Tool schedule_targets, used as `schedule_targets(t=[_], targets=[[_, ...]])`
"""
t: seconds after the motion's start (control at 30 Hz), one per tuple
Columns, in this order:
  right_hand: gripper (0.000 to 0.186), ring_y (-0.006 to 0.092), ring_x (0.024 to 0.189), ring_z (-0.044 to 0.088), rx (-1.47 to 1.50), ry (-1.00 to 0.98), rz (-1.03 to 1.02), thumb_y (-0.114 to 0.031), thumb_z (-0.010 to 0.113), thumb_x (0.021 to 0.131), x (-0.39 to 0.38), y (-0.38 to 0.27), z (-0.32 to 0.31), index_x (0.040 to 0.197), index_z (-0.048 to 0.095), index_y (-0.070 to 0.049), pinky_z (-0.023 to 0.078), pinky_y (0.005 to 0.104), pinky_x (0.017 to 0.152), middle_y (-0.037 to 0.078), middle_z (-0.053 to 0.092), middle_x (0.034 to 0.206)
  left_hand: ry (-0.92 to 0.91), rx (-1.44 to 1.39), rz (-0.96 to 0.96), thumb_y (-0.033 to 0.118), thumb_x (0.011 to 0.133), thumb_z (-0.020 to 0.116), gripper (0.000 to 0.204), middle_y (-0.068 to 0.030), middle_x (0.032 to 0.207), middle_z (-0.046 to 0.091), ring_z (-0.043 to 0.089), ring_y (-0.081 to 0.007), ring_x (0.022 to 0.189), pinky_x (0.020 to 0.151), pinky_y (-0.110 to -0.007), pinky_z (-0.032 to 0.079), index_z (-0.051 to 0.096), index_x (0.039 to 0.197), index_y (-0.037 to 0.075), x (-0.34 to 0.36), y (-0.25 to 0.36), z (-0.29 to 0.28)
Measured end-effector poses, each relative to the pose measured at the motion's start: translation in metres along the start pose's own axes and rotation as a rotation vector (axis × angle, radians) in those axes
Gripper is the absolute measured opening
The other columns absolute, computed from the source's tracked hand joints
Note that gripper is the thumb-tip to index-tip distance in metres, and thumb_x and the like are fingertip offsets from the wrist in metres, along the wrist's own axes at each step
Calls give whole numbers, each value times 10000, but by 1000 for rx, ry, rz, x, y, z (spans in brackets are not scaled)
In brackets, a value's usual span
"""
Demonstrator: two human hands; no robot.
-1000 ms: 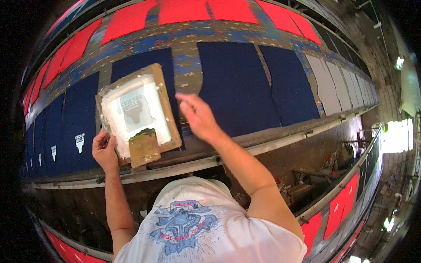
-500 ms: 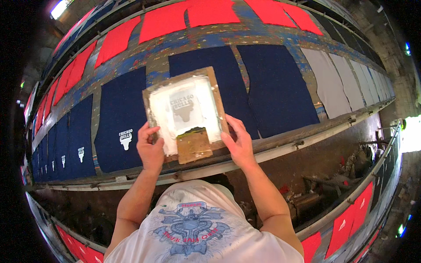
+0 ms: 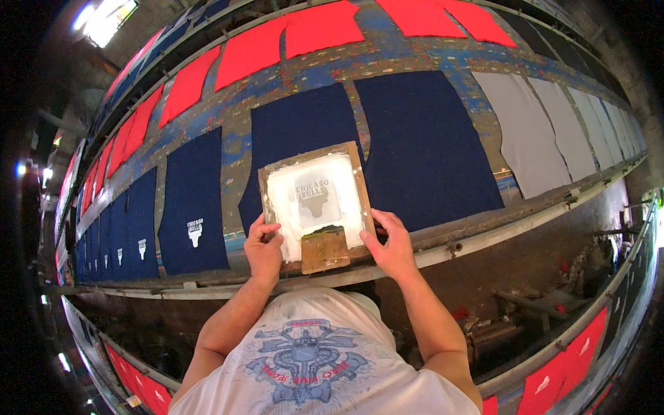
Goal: The person uses a squeegee to press white ink through a screen onto fabric panels laid on a flat surface. They repeatedly pull the squeegee across the screen, then lift it to reveal the printed logo on the fabric, and move to the next panel.
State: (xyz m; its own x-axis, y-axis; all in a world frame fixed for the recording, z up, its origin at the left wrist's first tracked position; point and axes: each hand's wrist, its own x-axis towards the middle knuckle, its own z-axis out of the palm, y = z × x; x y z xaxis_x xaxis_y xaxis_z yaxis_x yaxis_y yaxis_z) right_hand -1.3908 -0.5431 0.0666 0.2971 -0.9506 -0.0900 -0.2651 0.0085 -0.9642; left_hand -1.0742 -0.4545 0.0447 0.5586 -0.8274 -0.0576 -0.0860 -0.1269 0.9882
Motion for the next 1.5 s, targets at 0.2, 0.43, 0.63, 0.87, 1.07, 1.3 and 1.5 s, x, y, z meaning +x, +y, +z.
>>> schedule_targets(t=[0.2,0.43,0.63,0.87,1.07,1.3,1.5], targets=[[588,330,1335,706,-14,3,-5,-177,861,1011,-2,0,-8,1538,698,26,607,424,1110,196,729,1454,20,-30,-62,-215,891,739,285,-220,1750,590,690,-273,1457,1205,-386,541,801,1082,-13,5,-12,3],[594,327,1318,711,16,-22,-1,-179,868,1007,1,4,-10,1533,697,37,607,416,1092,189,730,1446,14,-102,-109,-222,879,745,289,-223,1774,564,691,-274,1459,1201,-380,544,803,1075,-18,7,-16,-3],[583,361,1336,698,78,-42,83,-175,858,1012,4,2,-10,1528,697,45,587,436,1124,215,727,1465,0,30,-125,-206,890,746,358,-174,1749,602,694,-257,1432,1186,-383,553,807,1183,-10,6,-10,-2],[602,412,1360,679,-429,-90,-609,-146,938,892,-17,-42,1,1451,754,-17,550,512,1172,214,736,1478,-162,482,178,-55,940,806,650,-235,1563,677,656,-346,1411,1178,-447,540,656,1571,-15,9,19,-8],[418,374,1257,718,-681,-225,-779,-37,745,884,-15,-64,37,1299,787,-21,572,500,1101,165,759,1325,-260,1110,682,181,1007,799,547,-208,1631,615,601,-463,1427,1159,-542,520,684,1506,-12,22,51,-20],[389,407,1157,737,-825,-383,-557,51,711,887,20,-98,44,1263,793,-1,598,511,1025,215,793,1165,-445,1189,512,211,1053,699,435,-171,1635,648,733,-340,1245,1031,-513,596,742,1382,-71,37,59,-18],[413,427,1196,735,-763,-380,-431,121,688,925,-1,-114,44,1311,788,16,603,531,1054,215,804,1218,-456,1226,458,174,1030,706,422,-202,1639,647,759,-334,1218,1035,-499,613,763,1379,-58,35,60,-15]])
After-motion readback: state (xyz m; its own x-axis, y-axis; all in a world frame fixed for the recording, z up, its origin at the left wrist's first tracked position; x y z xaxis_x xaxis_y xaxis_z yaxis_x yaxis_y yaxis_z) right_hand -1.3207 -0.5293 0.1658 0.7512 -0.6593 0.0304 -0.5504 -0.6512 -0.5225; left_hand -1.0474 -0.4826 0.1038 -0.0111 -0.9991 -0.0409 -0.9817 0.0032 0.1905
